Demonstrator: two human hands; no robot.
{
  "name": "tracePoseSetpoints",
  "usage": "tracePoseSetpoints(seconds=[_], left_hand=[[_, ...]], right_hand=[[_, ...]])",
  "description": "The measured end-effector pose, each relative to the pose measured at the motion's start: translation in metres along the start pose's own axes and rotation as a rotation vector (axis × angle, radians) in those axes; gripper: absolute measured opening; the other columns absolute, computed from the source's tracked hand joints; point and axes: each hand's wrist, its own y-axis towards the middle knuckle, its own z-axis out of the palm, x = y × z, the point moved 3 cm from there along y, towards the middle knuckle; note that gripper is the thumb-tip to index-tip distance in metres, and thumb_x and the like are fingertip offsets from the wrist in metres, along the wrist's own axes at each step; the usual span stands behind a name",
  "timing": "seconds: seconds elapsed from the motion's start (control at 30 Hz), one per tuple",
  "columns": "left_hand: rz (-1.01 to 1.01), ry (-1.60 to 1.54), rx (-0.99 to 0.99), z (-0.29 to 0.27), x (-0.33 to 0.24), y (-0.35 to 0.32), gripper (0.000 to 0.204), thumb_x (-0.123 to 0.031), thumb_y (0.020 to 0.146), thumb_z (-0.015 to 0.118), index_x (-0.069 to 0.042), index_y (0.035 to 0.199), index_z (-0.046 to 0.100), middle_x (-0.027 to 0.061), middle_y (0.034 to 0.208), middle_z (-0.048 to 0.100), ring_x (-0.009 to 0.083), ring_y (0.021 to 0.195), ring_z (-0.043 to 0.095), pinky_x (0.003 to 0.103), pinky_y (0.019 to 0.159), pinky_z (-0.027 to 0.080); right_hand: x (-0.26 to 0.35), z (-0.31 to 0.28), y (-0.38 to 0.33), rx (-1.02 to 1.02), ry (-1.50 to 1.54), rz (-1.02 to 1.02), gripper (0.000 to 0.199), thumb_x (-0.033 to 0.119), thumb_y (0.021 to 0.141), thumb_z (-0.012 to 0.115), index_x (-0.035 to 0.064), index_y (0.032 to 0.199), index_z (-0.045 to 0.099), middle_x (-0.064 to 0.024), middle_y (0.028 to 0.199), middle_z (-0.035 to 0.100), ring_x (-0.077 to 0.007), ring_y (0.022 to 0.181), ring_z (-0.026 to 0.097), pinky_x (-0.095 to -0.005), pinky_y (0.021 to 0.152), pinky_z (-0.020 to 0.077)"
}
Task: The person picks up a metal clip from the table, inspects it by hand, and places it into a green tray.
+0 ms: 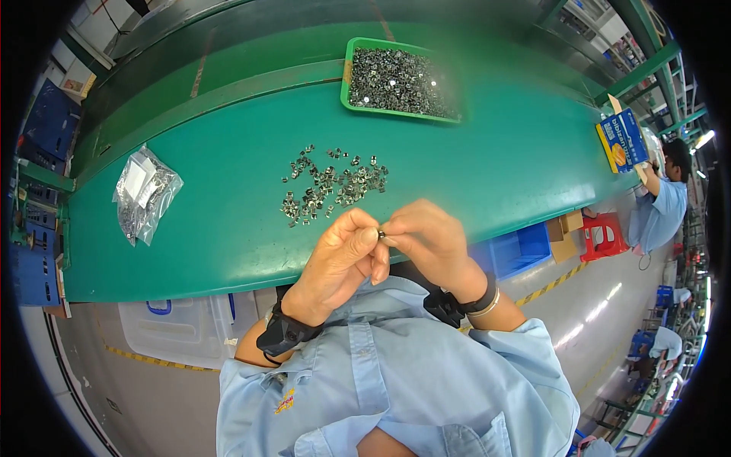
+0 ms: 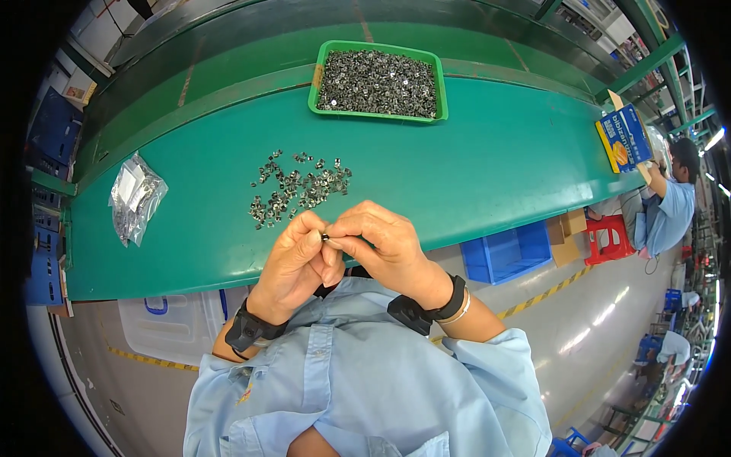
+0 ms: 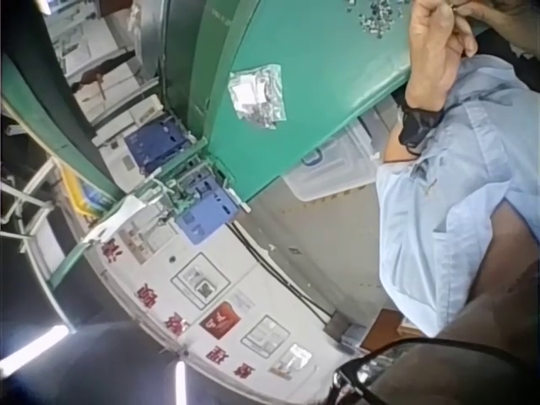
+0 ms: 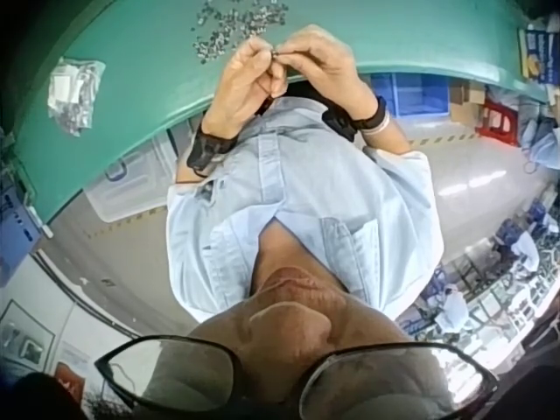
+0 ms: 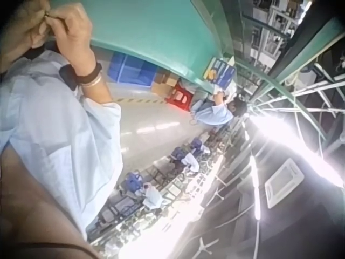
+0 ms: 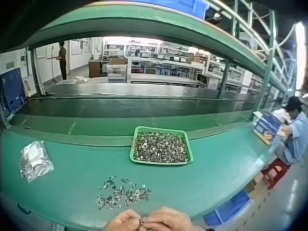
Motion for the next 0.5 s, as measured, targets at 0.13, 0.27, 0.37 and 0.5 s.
tracePoseSetpoints(seconds=[0.13, 0.27, 0.37, 0.5], left_hand=[[-0.011, -0.019, 0.015, 0.000, -0.002, -0.001, 0.016, -0.021, 0.092, 0.056, -0.006, 0.091, 0.050, 0.0080, 0.074, 0.060, 0.0162, 0.054, 0.054, 0.030, 0.050, 0.043], [-0.018, 0.044, 0.025, 0.000, -0.004, -0.001, 0.017, -0.023, 0.093, 0.054, -0.007, 0.092, 0.047, 0.0054, 0.069, 0.057, 0.0175, 0.052, 0.053, 0.031, 0.047, 0.041], [-0.030, 0.044, 0.029, 0.000, -0.007, -0.002, 0.018, -0.022, 0.092, 0.055, -0.007, 0.091, 0.047, 0.0056, 0.069, 0.057, 0.0177, 0.052, 0.053, 0.031, 0.047, 0.041], [-0.092, 0.077, -0.027, 0.003, -0.012, -0.003, 0.015, -0.019, 0.091, 0.058, -0.006, 0.088, 0.051, 0.0074, 0.069, 0.059, 0.0165, 0.054, 0.054, 0.029, 0.051, 0.044]], right_hand=[[0.003, 0.000, 0.003, 0.028, -0.026, -0.028, 0.018, 0.000, 0.072, 0.071, 0.0062, 0.087, 0.063, -0.0068, 0.083, 0.063, -0.0220, 0.074, 0.060, -0.0309, 0.063, 0.0478], [0.005, 0.000, 0.004, 0.057, -0.056, -0.069, 0.019, -0.001, 0.071, 0.071, 0.0057, 0.087, 0.063, -0.0072, 0.082, 0.063, -0.0224, 0.073, 0.060, -0.0310, 0.061, 0.0476], [0.004, 0.001, 0.003, 0.075, -0.068, -0.082, 0.019, -0.001, 0.071, 0.071, 0.0053, 0.087, 0.063, -0.0074, 0.081, 0.063, -0.0226, 0.072, 0.060, -0.0311, 0.060, 0.0474], [0.004, -0.001, 0.002, 0.084, -0.084, -0.093, 0.018, -0.002, 0.071, 0.070, 0.0046, 0.086, 0.063, -0.0077, 0.080, 0.062, -0.0230, 0.071, 0.060, -0.0311, 0.059, 0.0475]])
